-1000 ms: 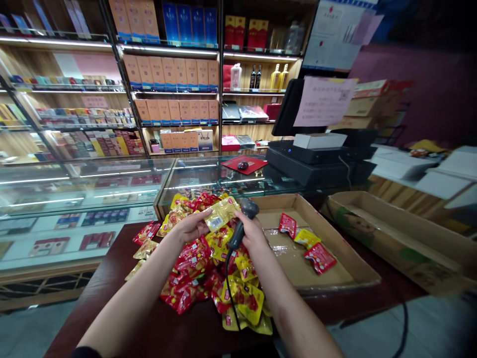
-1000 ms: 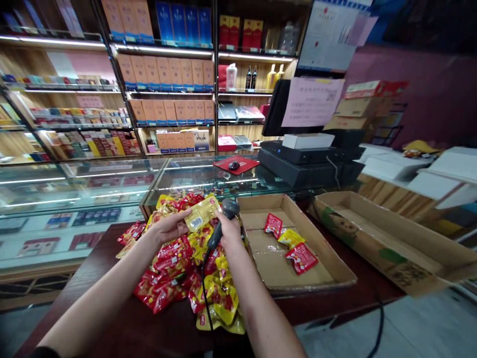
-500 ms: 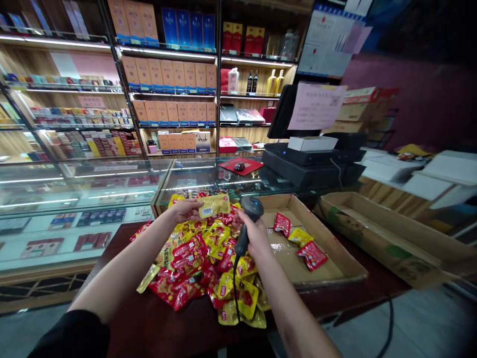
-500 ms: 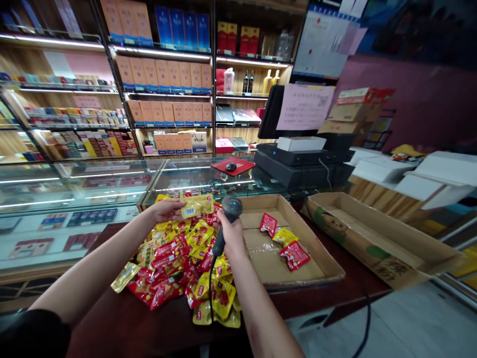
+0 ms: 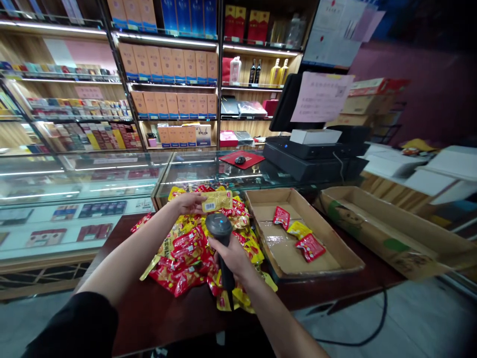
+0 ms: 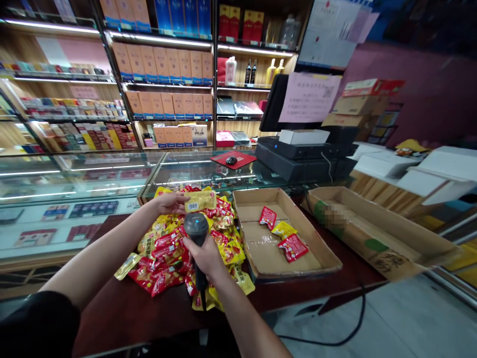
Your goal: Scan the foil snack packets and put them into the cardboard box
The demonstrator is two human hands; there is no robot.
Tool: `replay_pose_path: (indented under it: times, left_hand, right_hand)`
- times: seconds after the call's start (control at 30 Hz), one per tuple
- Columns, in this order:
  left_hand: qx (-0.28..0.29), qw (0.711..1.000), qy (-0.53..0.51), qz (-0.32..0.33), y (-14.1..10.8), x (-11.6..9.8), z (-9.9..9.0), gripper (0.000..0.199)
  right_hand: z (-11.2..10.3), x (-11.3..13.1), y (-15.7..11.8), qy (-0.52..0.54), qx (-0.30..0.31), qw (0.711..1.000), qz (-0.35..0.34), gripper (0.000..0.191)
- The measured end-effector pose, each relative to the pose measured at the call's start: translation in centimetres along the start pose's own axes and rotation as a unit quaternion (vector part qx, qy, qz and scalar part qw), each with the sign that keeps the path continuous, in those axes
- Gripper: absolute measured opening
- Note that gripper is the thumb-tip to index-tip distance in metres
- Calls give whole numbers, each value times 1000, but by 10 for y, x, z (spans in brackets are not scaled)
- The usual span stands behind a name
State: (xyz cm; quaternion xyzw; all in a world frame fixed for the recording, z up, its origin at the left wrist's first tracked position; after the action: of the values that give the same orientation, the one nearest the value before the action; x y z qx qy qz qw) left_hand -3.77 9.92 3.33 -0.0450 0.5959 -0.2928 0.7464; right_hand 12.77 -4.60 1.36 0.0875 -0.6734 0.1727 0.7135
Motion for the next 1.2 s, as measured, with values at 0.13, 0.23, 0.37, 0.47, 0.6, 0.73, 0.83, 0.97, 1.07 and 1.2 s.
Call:
replay_pose_path:
  times: [0.13,0.23,0.37,0.47,0.6,0.73,0.83,0.97,1.07,1.2]
  left_hand:
    - [-4,1000,1,-4,1,3,-3,19]
    - [1,1000,0,-5,2,6,-4,21]
    - [1,1000,1,-11,1,10,-3,19]
    - [-3,1000,6,-13,0,12,-1,17]
    - [-15,1000,7,-14,-1,13,-2,19]
    - [-9,1000,9,-12,-4,12,0,24]
    - [-26,999,25,-12,-6,13,1,29]
    - [-51,998,34,-7,-7,13,-2,34]
    - [-19,1000,21,-8,-5,14,-2,30]
    - [3,1000,14,-9,-4,13,-4,25]
  right_hand:
    - [-1,-5,-1,-30,-37,999,-5,28]
    - [-1,-2,-2,-38,-41,998,-25,30]
    - [0,-1,-2,-30,-40,998,-42,35]
    - [0,-1,-2,-28,-41,998,-41,37]
    - [0,-2,-3,-36,-37,998,-31,35]
    - [1,-2,-3,-34,-32,999,-25,33]
    - [2,-3,-3,-36,-32,999,-18,32]
    - [2,-5,-3,-46,-30,998,-17,31]
    - [3,-6,-4,-44,-25,999,-10,31]
    - [3,-5,-2,-7,-22,1000,-6,27]
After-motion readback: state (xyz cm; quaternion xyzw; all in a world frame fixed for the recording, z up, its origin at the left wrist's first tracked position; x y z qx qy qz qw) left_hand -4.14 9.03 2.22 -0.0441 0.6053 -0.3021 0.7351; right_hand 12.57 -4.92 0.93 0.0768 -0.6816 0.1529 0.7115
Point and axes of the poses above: each hand's wrist, its own y-axis towards the middle knuckle, its own z-axis out of the palm, x = y × z, the point moved 4 cm from there along y, towards the middle knuckle, and after that the axes turned 6 degrees about x, right-handed, at the moved point
